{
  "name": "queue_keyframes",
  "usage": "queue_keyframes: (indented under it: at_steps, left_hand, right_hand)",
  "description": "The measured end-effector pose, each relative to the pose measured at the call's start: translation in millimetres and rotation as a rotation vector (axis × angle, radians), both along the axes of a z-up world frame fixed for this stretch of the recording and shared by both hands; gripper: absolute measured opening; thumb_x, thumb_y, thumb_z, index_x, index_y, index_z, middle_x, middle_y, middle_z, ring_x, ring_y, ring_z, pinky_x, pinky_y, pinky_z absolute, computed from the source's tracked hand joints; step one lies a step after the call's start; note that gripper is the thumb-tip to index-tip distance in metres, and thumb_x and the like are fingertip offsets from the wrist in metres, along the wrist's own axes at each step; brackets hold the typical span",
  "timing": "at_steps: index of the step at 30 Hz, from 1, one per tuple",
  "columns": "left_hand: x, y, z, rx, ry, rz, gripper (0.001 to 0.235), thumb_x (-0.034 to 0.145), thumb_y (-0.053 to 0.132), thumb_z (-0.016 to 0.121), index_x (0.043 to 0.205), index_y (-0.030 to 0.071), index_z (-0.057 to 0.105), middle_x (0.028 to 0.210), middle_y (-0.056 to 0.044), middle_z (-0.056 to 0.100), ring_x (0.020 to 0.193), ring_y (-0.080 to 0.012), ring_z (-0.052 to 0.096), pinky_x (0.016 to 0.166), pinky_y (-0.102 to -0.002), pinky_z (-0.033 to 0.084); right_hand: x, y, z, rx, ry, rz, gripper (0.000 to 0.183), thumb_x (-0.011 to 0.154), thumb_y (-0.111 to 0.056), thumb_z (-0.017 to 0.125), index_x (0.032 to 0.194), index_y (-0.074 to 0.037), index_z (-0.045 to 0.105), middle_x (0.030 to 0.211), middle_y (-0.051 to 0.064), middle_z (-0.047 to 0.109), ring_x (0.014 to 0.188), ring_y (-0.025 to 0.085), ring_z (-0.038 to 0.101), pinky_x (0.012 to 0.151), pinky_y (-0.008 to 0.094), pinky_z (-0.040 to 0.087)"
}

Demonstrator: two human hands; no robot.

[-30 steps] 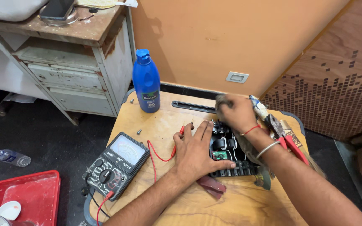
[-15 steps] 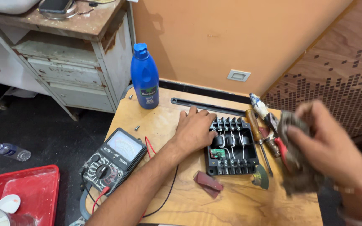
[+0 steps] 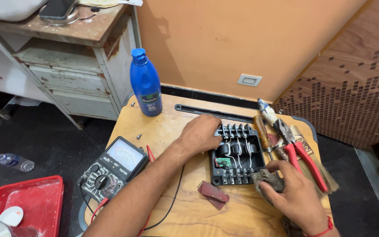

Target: The person works on an electrical circuit breaker by tightening screws with a screwdriver, manipulating internal components by hand, and cleaning parts with a cloth. The person also uses a multimeter to test terminals and various pliers to handle small parts.

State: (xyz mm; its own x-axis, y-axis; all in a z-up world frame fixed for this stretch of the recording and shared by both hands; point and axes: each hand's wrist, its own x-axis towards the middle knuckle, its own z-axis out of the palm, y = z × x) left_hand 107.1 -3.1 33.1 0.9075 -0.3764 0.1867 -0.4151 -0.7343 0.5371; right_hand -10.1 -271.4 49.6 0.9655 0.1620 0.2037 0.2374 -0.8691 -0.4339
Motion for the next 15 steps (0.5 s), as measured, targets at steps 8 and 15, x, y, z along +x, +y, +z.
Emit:
queue_keyframes:
  at_steps: [8,15]
  left_hand:
    - [6.9,-2.1,6.9,0.107,0.048,-0.053,0.026,0.068,0.013,0.073,0.090,-0.001,0.070,0.093,-0.026,0.070,0.094,-0.0420,0.069,0.085,-0.049,0.056]
    - [16.6,4.4,15.7,0.102,-0.054,-0.097,0.023,0.068,0.014,0.073,0.082,-0.004,0.070,0.090,-0.026,0.070,0.092,-0.0436,0.068,0.085,-0.050,0.055]
  right_hand:
    - [-8.5,4.5,-9.2,-0.087,-0.190,0.087,0.061,0.060,-0.038,0.088,0.112,-0.012,0.069,0.102,0.008,0.074,0.082,0.031,0.074,0.069,0.041,0.058]
    - [-3.2,11.2,-19.2,-0.119,-0.375,0.129,0.040,0.066,-0.034,0.088,0.098,-0.012,0.078,0.093,0.003,0.075,0.067,0.025,0.073,0.060,0.037,0.057]
